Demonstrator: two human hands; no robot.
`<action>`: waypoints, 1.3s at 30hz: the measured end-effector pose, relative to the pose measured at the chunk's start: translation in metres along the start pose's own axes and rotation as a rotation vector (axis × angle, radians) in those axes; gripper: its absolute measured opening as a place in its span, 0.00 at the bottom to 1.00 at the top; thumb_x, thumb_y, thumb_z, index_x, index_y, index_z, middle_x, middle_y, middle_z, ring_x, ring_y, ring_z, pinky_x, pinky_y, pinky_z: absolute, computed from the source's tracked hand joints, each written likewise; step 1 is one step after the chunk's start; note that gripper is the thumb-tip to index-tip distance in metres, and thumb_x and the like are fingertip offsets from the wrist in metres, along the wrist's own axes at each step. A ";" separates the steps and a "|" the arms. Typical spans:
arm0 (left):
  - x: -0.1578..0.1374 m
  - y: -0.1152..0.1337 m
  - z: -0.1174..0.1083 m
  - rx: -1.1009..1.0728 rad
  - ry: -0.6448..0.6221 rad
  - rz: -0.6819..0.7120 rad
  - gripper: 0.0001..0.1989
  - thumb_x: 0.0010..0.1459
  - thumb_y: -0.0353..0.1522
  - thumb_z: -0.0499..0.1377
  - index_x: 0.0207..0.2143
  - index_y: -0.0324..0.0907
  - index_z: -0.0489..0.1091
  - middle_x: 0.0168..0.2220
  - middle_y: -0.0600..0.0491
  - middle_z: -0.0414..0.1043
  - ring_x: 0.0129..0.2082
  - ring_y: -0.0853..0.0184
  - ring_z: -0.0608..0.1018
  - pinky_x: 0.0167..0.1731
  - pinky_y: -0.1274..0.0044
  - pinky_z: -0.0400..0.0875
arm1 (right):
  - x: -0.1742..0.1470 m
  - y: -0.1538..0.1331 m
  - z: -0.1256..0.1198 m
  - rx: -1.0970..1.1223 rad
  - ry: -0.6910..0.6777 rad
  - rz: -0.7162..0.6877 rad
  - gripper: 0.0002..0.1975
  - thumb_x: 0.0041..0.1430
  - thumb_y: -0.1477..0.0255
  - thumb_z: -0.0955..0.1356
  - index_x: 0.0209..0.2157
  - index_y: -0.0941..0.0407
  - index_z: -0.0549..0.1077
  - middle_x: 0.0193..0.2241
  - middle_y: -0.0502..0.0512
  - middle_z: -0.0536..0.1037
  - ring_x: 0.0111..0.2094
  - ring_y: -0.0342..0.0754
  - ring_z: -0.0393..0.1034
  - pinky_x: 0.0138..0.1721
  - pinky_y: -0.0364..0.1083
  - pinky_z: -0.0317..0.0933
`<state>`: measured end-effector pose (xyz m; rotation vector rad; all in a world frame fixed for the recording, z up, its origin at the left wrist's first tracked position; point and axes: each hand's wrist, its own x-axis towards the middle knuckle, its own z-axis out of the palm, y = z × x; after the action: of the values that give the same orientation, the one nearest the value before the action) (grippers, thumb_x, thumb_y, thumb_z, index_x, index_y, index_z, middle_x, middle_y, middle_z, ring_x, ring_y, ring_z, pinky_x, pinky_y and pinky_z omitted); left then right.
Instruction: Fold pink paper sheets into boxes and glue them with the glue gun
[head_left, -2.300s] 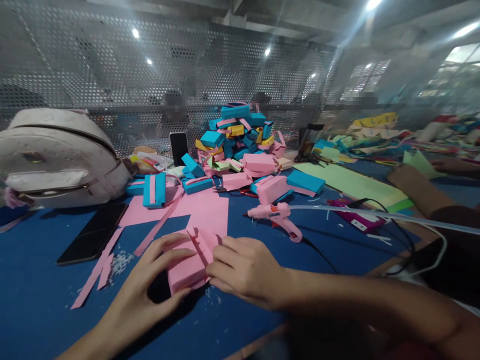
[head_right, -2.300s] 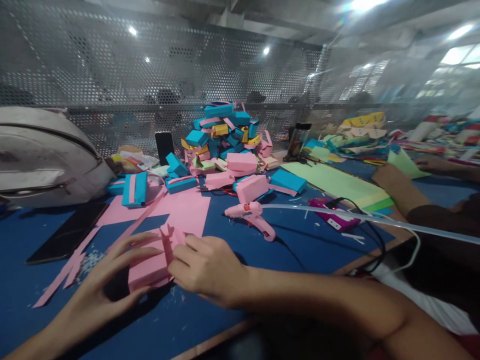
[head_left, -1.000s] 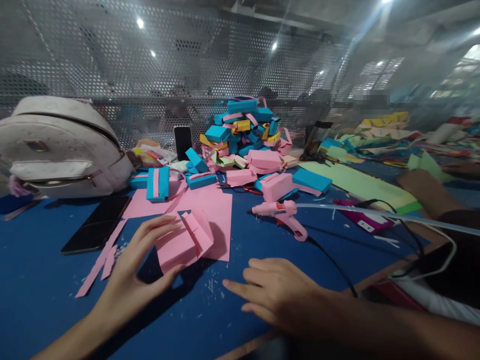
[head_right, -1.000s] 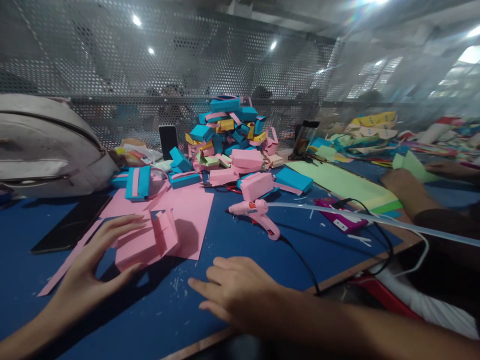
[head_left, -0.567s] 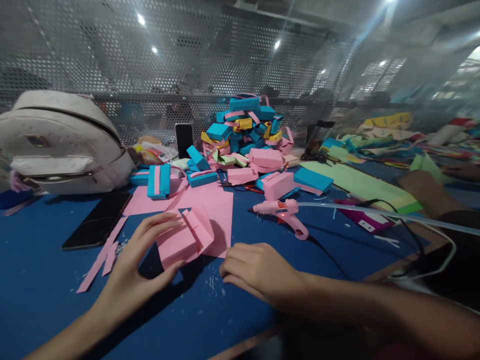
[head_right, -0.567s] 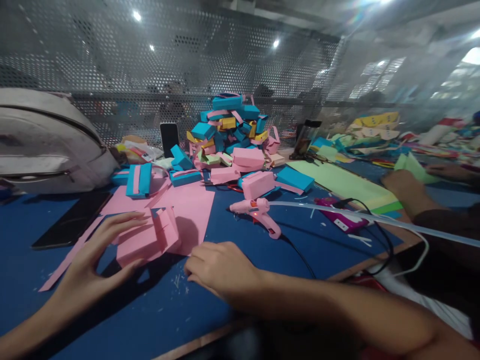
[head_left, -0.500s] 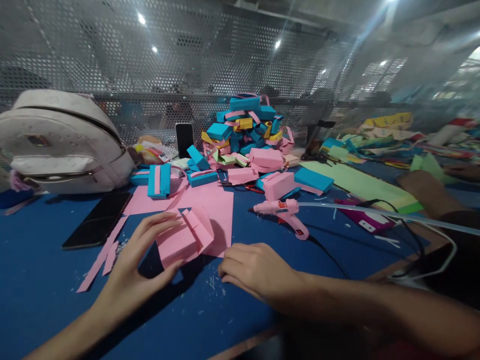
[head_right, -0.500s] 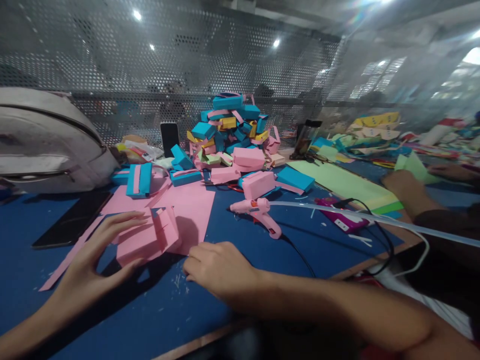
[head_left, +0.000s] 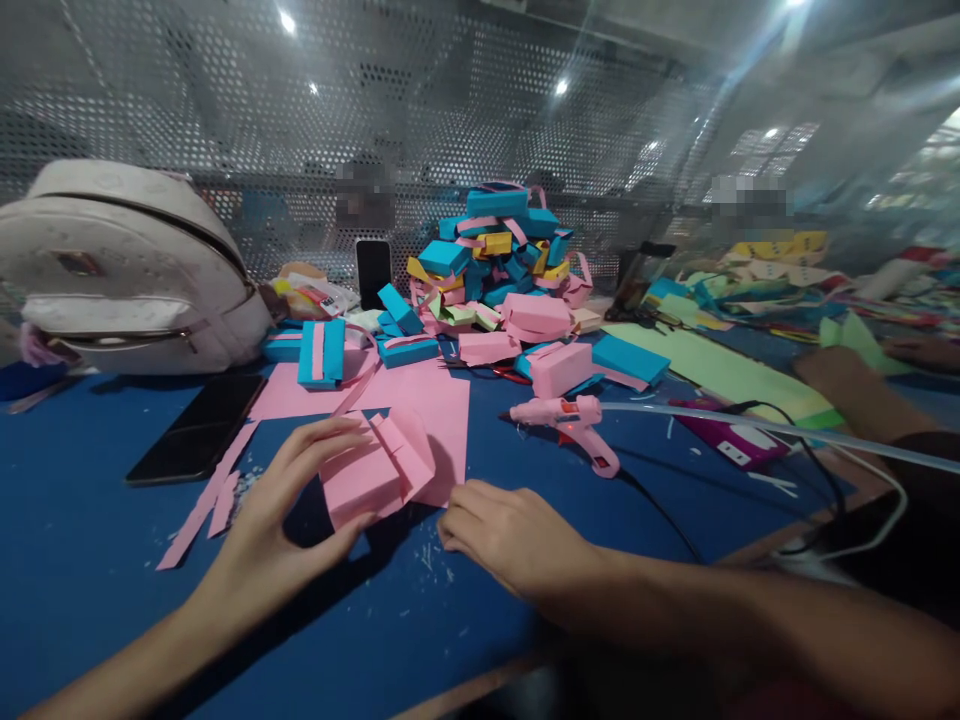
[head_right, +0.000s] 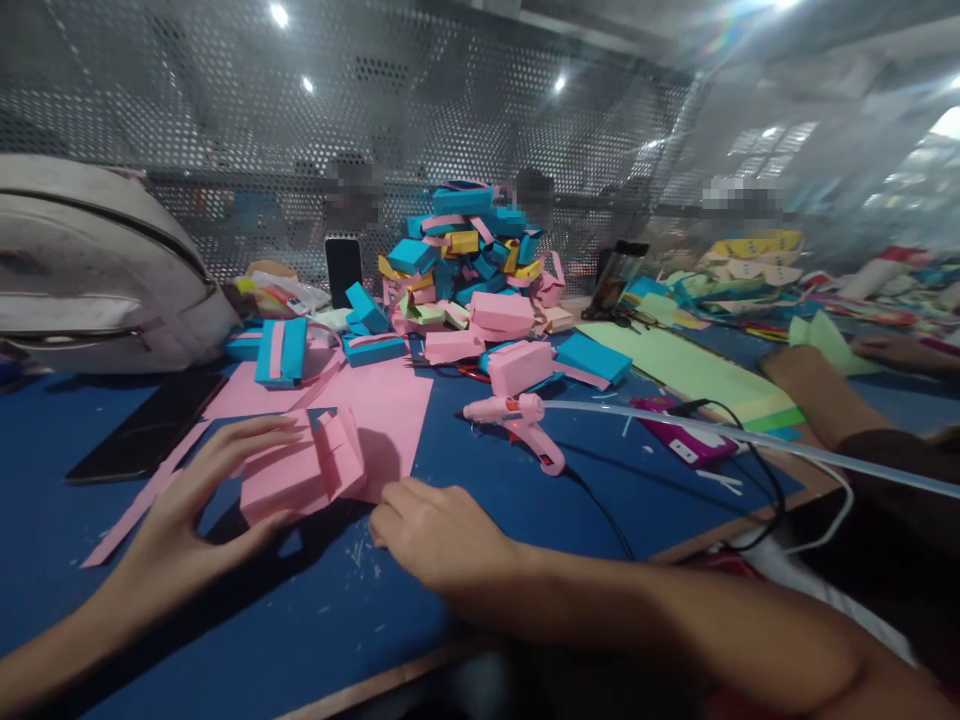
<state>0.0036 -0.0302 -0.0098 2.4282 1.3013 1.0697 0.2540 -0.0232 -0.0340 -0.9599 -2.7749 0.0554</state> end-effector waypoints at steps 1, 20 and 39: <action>0.000 0.000 0.000 -0.003 -0.003 0.002 0.23 0.58 0.34 0.60 0.55 0.51 0.62 0.56 0.52 0.63 0.58 0.58 0.66 0.58 0.63 0.64 | 0.000 -0.001 0.000 -0.006 -0.004 0.000 0.03 0.65 0.74 0.65 0.36 0.56 0.71 0.35 0.51 0.74 0.35 0.46 0.67 0.25 0.43 0.51; -0.002 -0.002 -0.002 0.015 0.013 0.011 0.22 0.59 0.34 0.59 0.56 0.52 0.61 0.57 0.52 0.63 0.58 0.57 0.66 0.57 0.60 0.64 | -0.001 0.003 -0.019 0.736 0.063 0.202 0.05 0.64 0.77 0.62 0.36 0.58 0.70 0.34 0.52 0.74 0.33 0.42 0.67 0.36 0.43 0.61; -0.001 -0.003 -0.002 0.003 0.010 -0.007 0.21 0.59 0.36 0.59 0.55 0.51 0.62 0.56 0.52 0.64 0.58 0.57 0.66 0.57 0.61 0.64 | 0.004 0.009 -0.017 1.462 -0.016 0.424 0.18 0.44 0.65 0.76 0.24 0.59 0.65 0.26 0.53 0.78 0.26 0.44 0.76 0.15 0.35 0.54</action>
<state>0.0003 -0.0293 -0.0105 2.4217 1.3145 1.0800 0.2598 -0.0147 -0.0180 -0.9340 -1.6267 1.7658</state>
